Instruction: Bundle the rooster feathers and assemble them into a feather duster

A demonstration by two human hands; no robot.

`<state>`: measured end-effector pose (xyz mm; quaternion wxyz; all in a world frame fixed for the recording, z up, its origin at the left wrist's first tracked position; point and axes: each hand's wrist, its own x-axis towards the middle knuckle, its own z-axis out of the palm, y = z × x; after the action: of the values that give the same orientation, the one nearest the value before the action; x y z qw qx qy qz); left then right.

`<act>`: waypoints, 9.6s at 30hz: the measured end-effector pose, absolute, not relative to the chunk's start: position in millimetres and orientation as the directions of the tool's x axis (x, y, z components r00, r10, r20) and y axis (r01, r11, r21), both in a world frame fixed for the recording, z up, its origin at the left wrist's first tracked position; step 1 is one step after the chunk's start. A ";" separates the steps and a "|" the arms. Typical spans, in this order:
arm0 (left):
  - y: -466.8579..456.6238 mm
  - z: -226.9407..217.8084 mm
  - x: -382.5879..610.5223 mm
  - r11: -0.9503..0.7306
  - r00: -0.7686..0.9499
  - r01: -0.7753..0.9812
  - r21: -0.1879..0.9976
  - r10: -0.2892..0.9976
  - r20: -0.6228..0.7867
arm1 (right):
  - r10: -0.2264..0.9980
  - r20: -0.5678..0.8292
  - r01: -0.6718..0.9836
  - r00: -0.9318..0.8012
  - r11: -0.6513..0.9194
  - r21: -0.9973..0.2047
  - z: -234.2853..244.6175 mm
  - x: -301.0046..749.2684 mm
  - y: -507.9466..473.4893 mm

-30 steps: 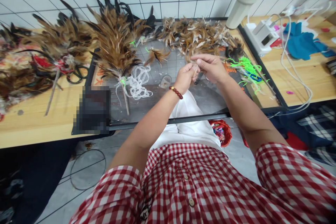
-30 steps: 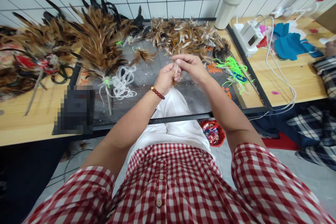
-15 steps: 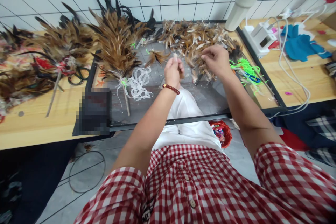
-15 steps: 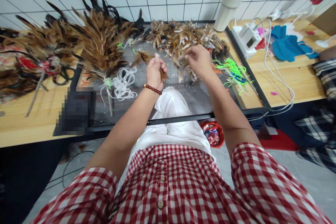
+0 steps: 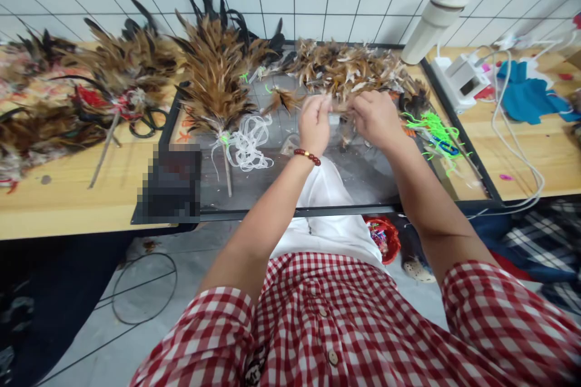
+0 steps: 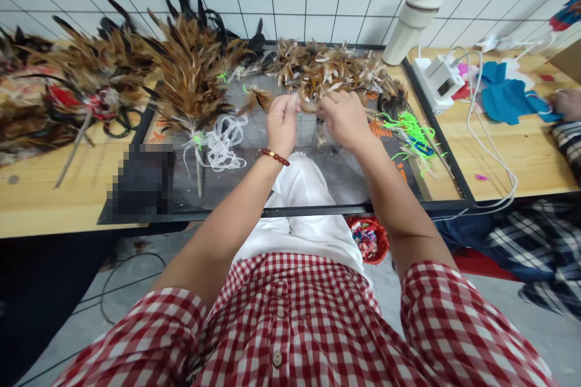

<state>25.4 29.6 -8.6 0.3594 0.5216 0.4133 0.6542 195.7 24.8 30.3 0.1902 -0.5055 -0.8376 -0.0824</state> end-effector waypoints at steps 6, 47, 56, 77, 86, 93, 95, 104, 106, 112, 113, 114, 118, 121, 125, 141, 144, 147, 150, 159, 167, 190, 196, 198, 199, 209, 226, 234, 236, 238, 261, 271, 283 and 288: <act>24.9 -14.0 29.5 -0.265 -0.066 0.049 0.963 0.961 0.268 | 0.806 0.525 0.779 -0.273 0.506 -0.371 11.1 201.8 29.6; 11.2 1.8 27.6 -0.201 0.005 -0.027 0.979 0.979 0.202 | 0.806 0.578 0.653 -0.127 0.507 -0.563 19.5 184.4 10.1; 48.9 1.9 -4.9 -0.313 -0.462 -0.174 0.934 0.863 0.203 | 0.685 0.345 0.503 -0.642 0.716 -0.484 9.0 178.2 10.1; 41.0 -5.2 10.6 0.066 -0.081 -0.454 0.888 0.990 -0.115 | 0.840 0.498 0.625 -0.214 0.510 -0.591 -0.5 178.1 16.0; 47.6 1.0 -6.1 0.011 -0.290 -0.346 0.938 0.950 -0.118 | 0.873 0.324 0.789 -0.364 0.474 -0.391 -19.8 145.7 22.0; 24.6 12.1 20.6 0.080 -0.288 -0.436 0.896 0.931 -0.223 | 0.912 0.242 0.805 -0.331 0.406 -0.431 -13.6 142.5 21.5; 24.6 6.5 22.7 0.102 -0.254 -0.412 0.905 0.941 -0.222 | 0.911 0.352 0.720 -0.213 0.390 -0.574 -15.0 151.4 25.5; 21.0 -14.1 40.6 0.016 -0.138 -0.295 0.955 0.989 -0.059 | 0.954 0.301 0.190 -0.003 0.296 -0.936 -13.2 143.4 21.5; 20.4 -16.5 42.2 -0.010 -0.141 -0.283 0.959 0.989 -0.031 | 0.958 0.286 0.215 0.020 0.276 -0.937 -12.9 141.5 19.9; 23.3 -22.4 39.1 -0.055 -0.157 -0.331 0.942 0.988 0.003 | 0.866 0.500 0.466 -0.019 0.450 -0.762 -11.7 142.1 11.5; 24.3 -21.7 37.8 -0.049 -0.176 -0.352 0.935 0.984 -0.015 | 0.843 0.530 0.500 -0.090 0.499 -0.708 -9.4 143.8 10.3; 25.2 -20.2 36.4 -0.045 -0.201 -0.372 0.927 0.979 -0.033 | 0.824 0.542 0.524 -0.163 0.538 -0.660 -6.5 147.3 10.4; 27.4 -9.2 31.4 -0.035 -0.307 -0.446 0.894 0.945 -0.116 | 0.840 0.508 0.649 -0.189 0.495 -0.578 4.9 185.2 29.6; 26.7 -1.5 30.3 -0.006 -0.321 -0.507 0.862 0.929 -0.182 | 0.860 0.507 0.787 -0.065 0.356 -0.503 6.6 222.5 57.1; 22.2 2.6 32.4 0.017 -0.296 -0.519 0.854 0.934 -0.198 | 0.857 0.498 0.883 -0.132 0.330 -0.334 3.2 234.8 83.8; 19.3 -3.2 36.4 0.110 -0.179 -0.565 0.817 0.951 -0.252 | 0.924 0.377 0.465 0.067 0.306 -0.831 4.2 172.8 24.4; 22.2 -6.7 33.2 0.083 -0.197 -0.548 0.832 0.955 -0.224 | 0.932 0.360 0.392 0.042 0.316 -0.864 2.1 162.2 20.5; 25.4 -7.1 30.9 0.058 -0.161 -0.558 0.828 0.971 -0.177 | 0.938 0.346 0.412 0.016 0.309 -0.857 2.3 157.1 18.1; 29.1 -8.1 27.2 0.050 -0.115 -0.557 0.829 0.984 -0.136 | 0.939 0.338 0.545 -0.063 0.316 -0.777 -0.3 159.9 17.0; 32.4 -2.5 13.5 -0.029 -0.157 -0.513 0.858 0.986 -0.061 | 0.910 0.414 0.534 0.020 0.340 -0.774 -4.1 176.8 28.9; 20.9 3.5 27.2 0.020 -0.127 -0.553 0.833 0.986 -0.108 | 0.972 0.217 0.148 -0.090 0.229 -0.962 4.6 147.5 10.6; 34.3 17.4 2.6 0.004 -0.235 -0.624 0.781 0.953 -0.192 | 0.921 0.384 0.580 0.070 0.276 -0.766 2.9 218.2 43.2; 31.9 16.4 10.0 0.044 -0.243 -0.593 0.804 0.942 -0.230 | 0.904 0.399 0.843 -0.157 0.333 -0.423 -10.8 198.5 44.0; 29.4 15.6 13.8 0.058 -0.219 -0.587 0.807 0.949 -0.227 | 0.918 0.369 0.887 -0.143 0.284 -0.364 -11.3 186.0 45.8; 28.7 14.7 15.1 0.064 -0.209 -0.584 0.809 0.951 -0.226 | 0.929 0.347 0.903 -0.127 0.253 -0.347 -11.1 181.6 47.3; 31.6 -4.4 23.7 0.095 -0.145 -0.414 0.905 0.975 -0.169 | 0.849 0.422 0.850 -0.317 0.452 -0.271 10.9 176.4 31.1; 34.5 6.7 11.9 0.112 -0.222 -0.514 0.850 0.940 -0.258 | 0.894 0.260 0.911 -0.365 0.401 -0.099 21.6 174.5 86.7; 33.5 9.8 10.1 0.105 -0.262 -0.535 0.839 0.923 -0.282 | 0.877 0.245 0.813 -0.412 0.476 -0.336 -3.6 158.6 110.5; 31.3 11.9 10.5 0.154 -0.211 -0.569 0.808 0.922 -0.324 | 0.880 0.388 0.718 -0.274 0.455 -0.526 -4.3 162.1 106.5; 28.9 13.5 11.2 0.244 -0.083 -0.620 0.746 0.925 -0.372 | 0.834 0.520 0.613 -0.185 0.512 -0.601 -1.4 166.9 92.3; 10.4 13.4 34.9 0.258 0.066 -0.832 0.491 0.925 -0.374 | 0.674 0.609 0.584 -0.418 0.713 -0.388 -1.0 196.3 17.1; 13.0 2.4 37.8 0.268 0.061 -0.777 0.570 0.933 -0.355 | 0.975 0.207 0.175 -0.077 0.218 -0.960 -7.3 180.4 24.5; 13.5 -16.9 45.5 0.081 -0.076 -0.512 0.855 0.987 -0.139 | 0.993 0.118 0.062 -0.033 0.120 -0.991 16.1 163.5 2.1; 8.3 -3.2 44.6 0.170 0.049 -0.592 0.788 0.983 -0.175 | 0.992 0.030 0.036 -0.125 0.034 -0.999 15.8 169.2 4.1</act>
<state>44.6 8.3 -3.2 0.6725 0.2688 0.3643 0.5855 169.2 4.1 15.8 0.4663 -0.4691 -0.5475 0.5126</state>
